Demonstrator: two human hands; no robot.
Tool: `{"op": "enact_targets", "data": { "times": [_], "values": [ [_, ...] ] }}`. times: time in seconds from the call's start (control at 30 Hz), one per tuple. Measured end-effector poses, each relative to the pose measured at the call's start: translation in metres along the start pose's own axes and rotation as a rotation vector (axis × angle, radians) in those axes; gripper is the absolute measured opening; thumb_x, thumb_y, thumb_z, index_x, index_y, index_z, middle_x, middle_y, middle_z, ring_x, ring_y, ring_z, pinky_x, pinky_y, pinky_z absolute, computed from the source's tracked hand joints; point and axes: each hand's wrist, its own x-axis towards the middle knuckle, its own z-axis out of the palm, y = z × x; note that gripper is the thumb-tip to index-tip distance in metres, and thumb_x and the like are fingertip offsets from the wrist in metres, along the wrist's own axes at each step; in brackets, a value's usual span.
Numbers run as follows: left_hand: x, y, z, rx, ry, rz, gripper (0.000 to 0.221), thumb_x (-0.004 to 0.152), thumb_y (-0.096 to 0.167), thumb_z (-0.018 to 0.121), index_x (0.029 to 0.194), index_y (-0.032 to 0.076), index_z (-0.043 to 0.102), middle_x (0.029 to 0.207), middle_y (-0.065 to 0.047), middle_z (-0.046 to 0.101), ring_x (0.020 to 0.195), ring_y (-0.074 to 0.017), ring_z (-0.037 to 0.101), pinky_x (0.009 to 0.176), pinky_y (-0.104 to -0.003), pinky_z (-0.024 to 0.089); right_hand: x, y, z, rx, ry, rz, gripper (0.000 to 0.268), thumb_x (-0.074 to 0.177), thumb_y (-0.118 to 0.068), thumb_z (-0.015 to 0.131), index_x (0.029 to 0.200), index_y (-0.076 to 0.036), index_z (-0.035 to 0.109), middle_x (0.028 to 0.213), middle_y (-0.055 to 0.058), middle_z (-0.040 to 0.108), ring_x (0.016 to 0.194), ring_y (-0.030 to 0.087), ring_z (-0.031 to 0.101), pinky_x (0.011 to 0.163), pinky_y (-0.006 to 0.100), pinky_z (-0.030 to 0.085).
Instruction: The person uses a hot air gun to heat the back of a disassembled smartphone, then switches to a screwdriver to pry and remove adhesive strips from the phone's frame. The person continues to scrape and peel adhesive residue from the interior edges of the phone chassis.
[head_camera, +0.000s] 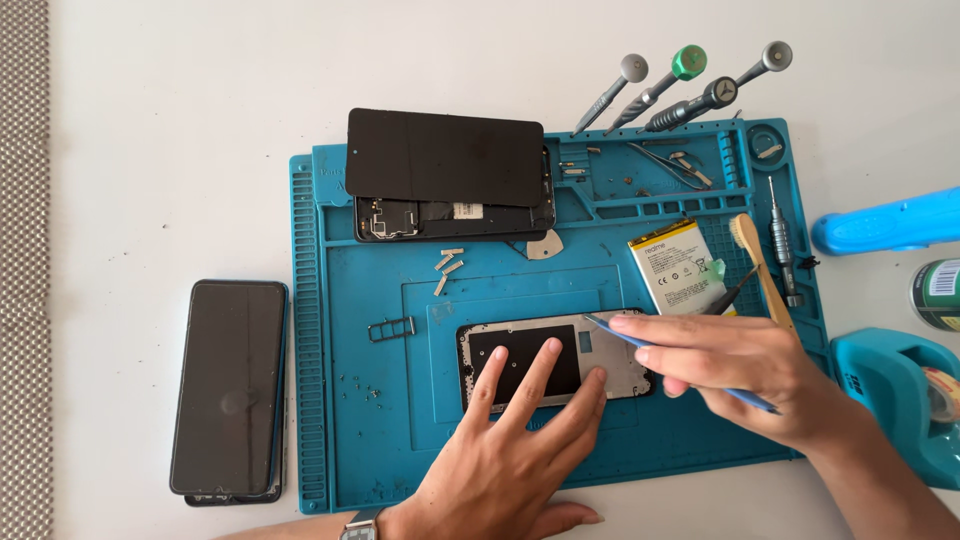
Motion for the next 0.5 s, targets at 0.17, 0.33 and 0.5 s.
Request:
{"op": "enact_targets", "data": {
  "times": [0.17, 0.33, 0.5],
  "values": [
    [-0.002, 0.001, -0.006, 0.012, 0.008, 0.006, 0.083, 0.090, 0.076, 0.048, 0.141, 0.011, 0.055, 0.159, -0.012, 0.034, 0.152, -0.0477, 0.019, 0.116, -0.073, 0.019, 0.008, -0.006, 0.015, 0.015, 0.024, -0.049, 0.047, 0.075, 0.015, 0.064, 0.116, -0.007, 0.068, 0.135, 0.016, 0.069, 0.071, 0.009, 0.077, 0.063, 0.023, 0.064],
    [-0.001, -0.001, -0.006, -0.022, 0.029, 0.007, 0.081, 0.090, 0.074, 0.050, 0.140, 0.010, 0.055, 0.160, -0.014, 0.034, 0.152, -0.0481, 0.019, 0.116, -0.072, 0.019, 0.013, -0.011, 0.026, -0.047, 0.031, -0.111, 0.048, 0.075, 0.015, 0.064, 0.118, -0.005, 0.066, 0.136, 0.020, 0.066, 0.076, 0.012, 0.077, 0.065, 0.024, 0.060],
    [-0.004, 0.000, -0.005, 0.009, 0.039, 0.010, 0.079, 0.091, 0.073, 0.049, 0.137, 0.010, 0.057, 0.158, -0.014, 0.037, 0.152, -0.0476, 0.019, 0.118, -0.072, 0.019, 0.014, -0.007, 0.031, -0.074, 0.035, -0.115, 0.049, 0.074, 0.015, 0.065, 0.117, -0.008, 0.067, 0.136, 0.018, 0.068, 0.069, 0.008, 0.074, 0.065, 0.024, 0.059]
  ]
}}
